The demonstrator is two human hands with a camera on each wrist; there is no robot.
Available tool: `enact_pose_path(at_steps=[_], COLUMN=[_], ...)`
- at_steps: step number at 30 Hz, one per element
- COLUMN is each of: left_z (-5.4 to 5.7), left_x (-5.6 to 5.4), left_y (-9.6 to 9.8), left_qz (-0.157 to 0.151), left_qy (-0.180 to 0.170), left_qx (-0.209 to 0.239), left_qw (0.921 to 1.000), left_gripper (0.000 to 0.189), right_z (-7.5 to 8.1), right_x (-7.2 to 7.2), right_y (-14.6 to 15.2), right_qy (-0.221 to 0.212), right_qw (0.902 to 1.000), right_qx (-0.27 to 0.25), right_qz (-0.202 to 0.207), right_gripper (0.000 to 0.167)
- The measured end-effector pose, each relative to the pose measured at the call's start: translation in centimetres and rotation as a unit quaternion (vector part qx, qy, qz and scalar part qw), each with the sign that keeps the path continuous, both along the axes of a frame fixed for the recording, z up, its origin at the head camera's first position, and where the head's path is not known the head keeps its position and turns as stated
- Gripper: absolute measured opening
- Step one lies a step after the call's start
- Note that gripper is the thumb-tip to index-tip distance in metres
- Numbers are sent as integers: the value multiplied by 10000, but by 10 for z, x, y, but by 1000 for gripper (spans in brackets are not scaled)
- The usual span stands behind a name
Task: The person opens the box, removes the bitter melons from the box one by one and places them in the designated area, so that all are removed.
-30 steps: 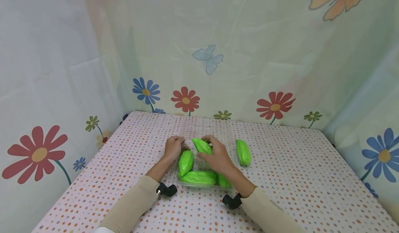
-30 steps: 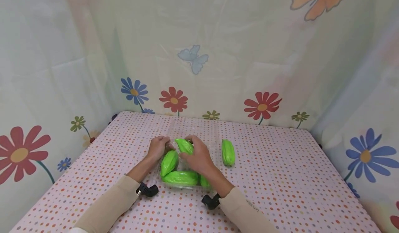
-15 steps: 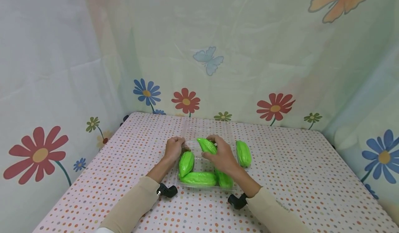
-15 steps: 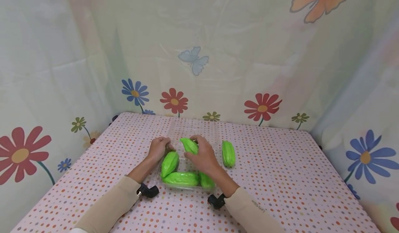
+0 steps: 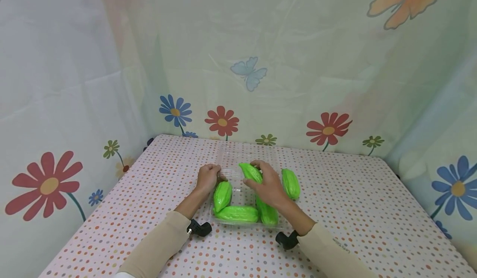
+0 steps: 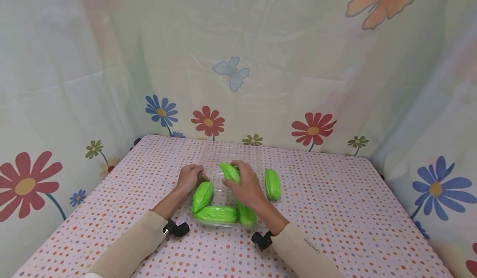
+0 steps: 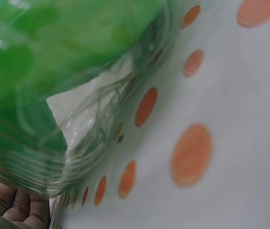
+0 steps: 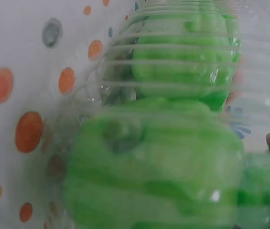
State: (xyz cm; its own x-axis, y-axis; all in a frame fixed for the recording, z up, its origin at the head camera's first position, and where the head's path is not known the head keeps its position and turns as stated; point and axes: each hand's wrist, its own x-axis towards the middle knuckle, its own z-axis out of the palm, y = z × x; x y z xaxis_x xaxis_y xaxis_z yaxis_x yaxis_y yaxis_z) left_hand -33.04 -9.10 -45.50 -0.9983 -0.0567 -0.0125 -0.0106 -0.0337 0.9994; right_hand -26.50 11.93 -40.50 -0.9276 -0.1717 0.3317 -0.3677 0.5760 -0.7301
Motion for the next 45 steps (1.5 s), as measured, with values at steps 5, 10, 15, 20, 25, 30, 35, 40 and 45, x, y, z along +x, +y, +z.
enact_pose_path(at_steps=[5, 10, 15, 20, 25, 30, 35, 40, 45], left_z=[-1, 0, 2, 2, 1, 0, 0, 0, 0], left_x=[0, 1, 2, 2, 2, 2, 2, 1, 2], left_y=[0, 0, 1, 0, 0, 0, 0, -1, -2], left_qz=[-56, -82, -57, -58, -69, -116, -88, -78, -92], left_qy=[-7, 38, 60, 43, 53, 67, 35, 34, 24], left_qx=[194, 229, 171, 161, 157, 173, 15, -165, -204], left_qw=[9998, 9997, 9998, 9998, 9998, 9998, 10000, 9998, 9997], left_gripper=[23, 24, 24, 24, 24, 24, 25, 28, 31], right_z=[-2, -2, -2, -2, -5, -6, -6, -4, -5], right_x=[-1, -1, 0, 0, -2, -1, -1, -2, -4], right_y=[3, 5, 5, 7, 9, 12, 17, 23, 28], right_qy=[116, 230, 241, 187, 279, 207, 119, 295, 480], right_qw=[9998, 9992, 9987, 9978, 9968, 9970, 9968, 9965, 9953], right_qx=[119, 257, 251, 313, 372, 313, 282, 190, 230], right_qz=[-65, -179, -370, -547, -643, -672, -740, -763, -804], right_gripper=[54, 54, 55, 55, 54, 55, 55, 53, 51])
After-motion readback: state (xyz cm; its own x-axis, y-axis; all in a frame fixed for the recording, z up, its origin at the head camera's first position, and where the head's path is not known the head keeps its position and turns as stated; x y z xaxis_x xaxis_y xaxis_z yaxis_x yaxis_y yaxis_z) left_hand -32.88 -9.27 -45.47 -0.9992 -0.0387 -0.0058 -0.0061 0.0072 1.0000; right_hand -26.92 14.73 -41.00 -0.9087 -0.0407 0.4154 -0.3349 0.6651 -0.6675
